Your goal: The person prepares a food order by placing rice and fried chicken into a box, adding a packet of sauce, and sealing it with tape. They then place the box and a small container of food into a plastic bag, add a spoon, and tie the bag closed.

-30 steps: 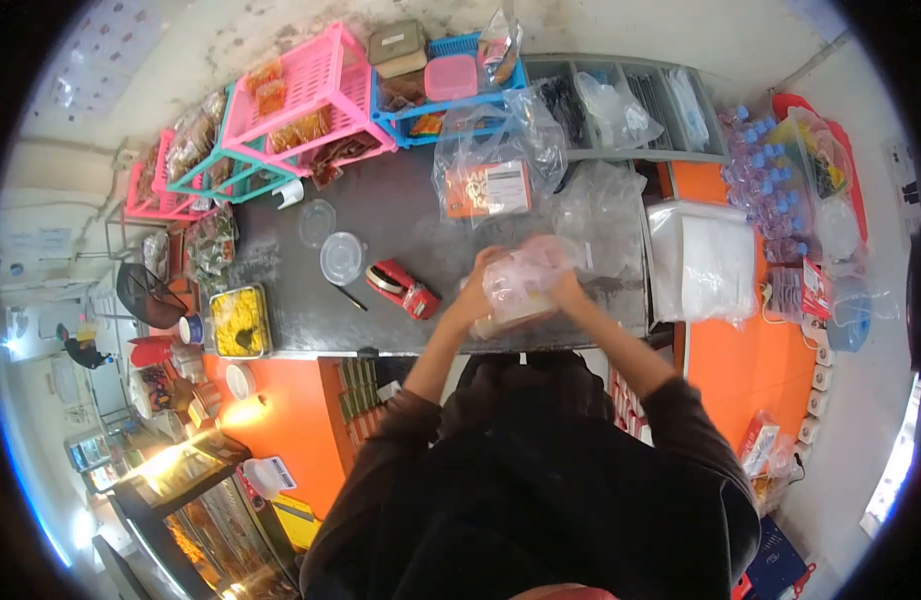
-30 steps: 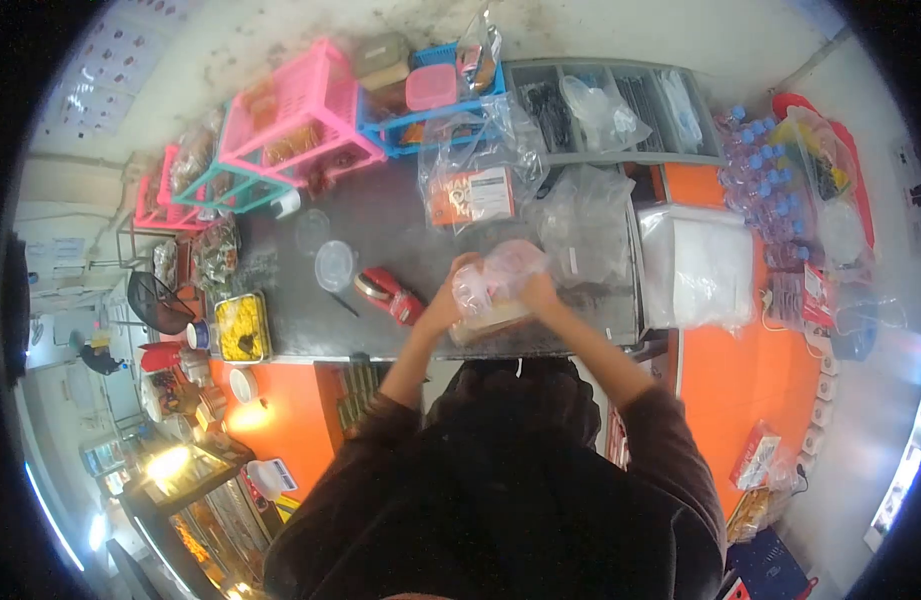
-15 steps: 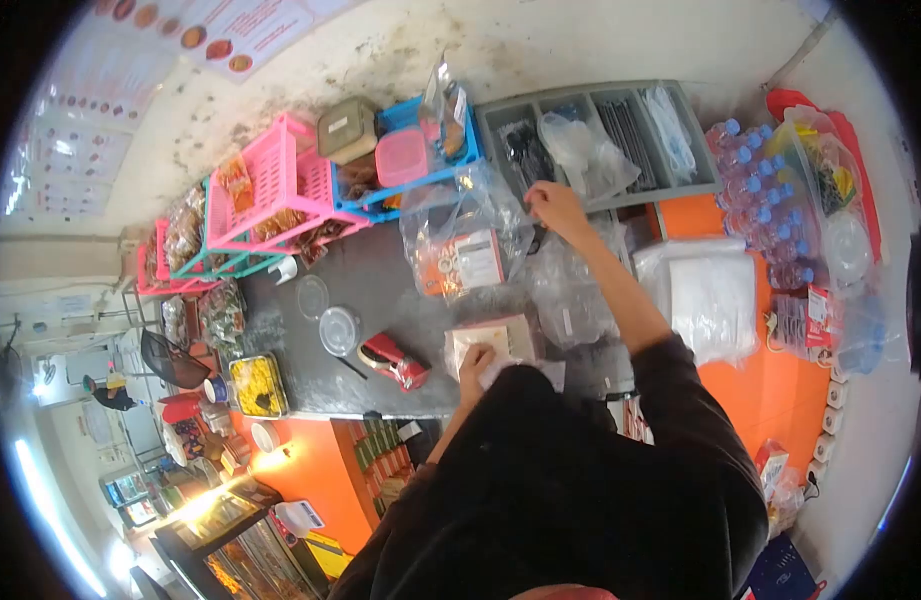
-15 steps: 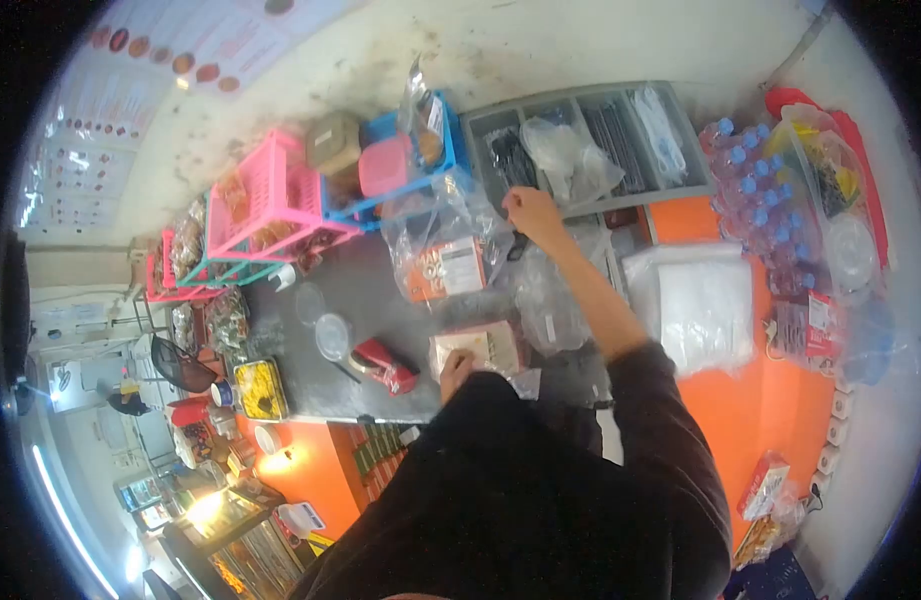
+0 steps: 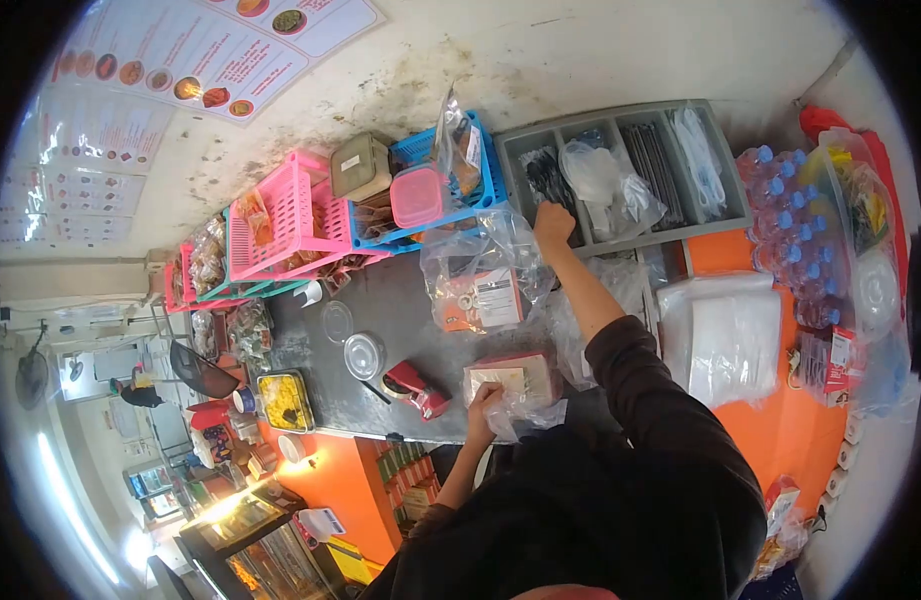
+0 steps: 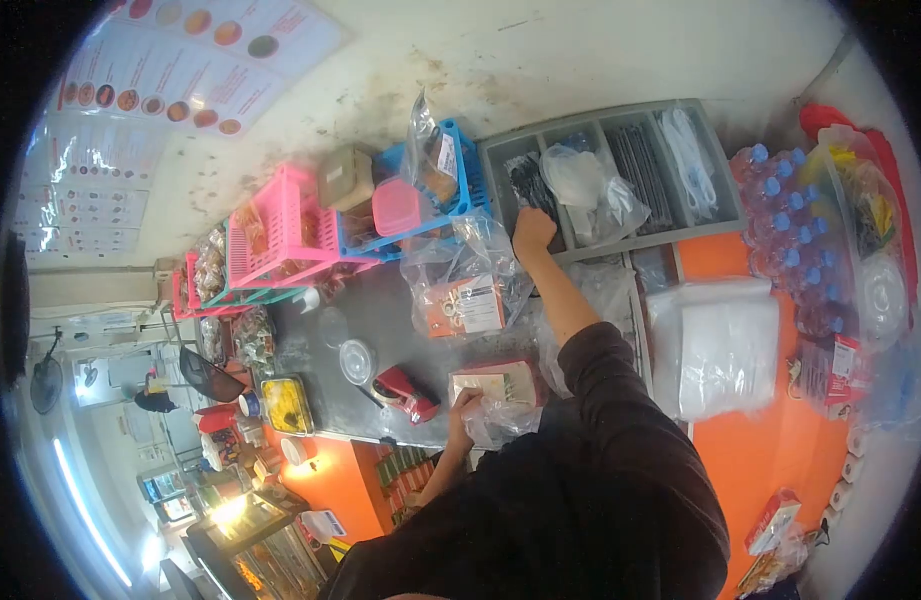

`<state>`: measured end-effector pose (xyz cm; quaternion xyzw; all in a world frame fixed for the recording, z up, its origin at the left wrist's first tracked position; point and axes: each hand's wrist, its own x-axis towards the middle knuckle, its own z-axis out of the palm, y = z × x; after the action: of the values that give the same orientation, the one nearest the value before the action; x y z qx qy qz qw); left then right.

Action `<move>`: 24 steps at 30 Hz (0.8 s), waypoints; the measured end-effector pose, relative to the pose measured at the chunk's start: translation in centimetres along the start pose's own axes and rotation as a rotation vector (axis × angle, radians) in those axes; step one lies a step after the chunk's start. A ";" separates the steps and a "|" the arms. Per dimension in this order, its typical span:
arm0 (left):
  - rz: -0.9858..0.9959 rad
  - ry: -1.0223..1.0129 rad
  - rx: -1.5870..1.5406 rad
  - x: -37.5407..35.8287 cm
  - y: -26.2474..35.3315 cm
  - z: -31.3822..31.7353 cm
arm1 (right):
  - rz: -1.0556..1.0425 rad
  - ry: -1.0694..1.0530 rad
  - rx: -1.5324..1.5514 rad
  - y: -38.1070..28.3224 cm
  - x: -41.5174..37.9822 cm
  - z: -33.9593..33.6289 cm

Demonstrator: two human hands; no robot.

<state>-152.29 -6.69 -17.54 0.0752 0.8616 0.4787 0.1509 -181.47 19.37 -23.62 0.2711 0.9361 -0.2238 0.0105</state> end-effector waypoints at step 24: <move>0.219 0.355 0.108 -0.6 -0.2 -0.4 | -0.166 -0.689 1.708 5.5 -21.1 -17.2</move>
<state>-151.84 -7.29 -17.35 0.0909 0.8859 0.4509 -0.0602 -158.86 20.23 -7.43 0.0374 0.4150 -0.9064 0.0690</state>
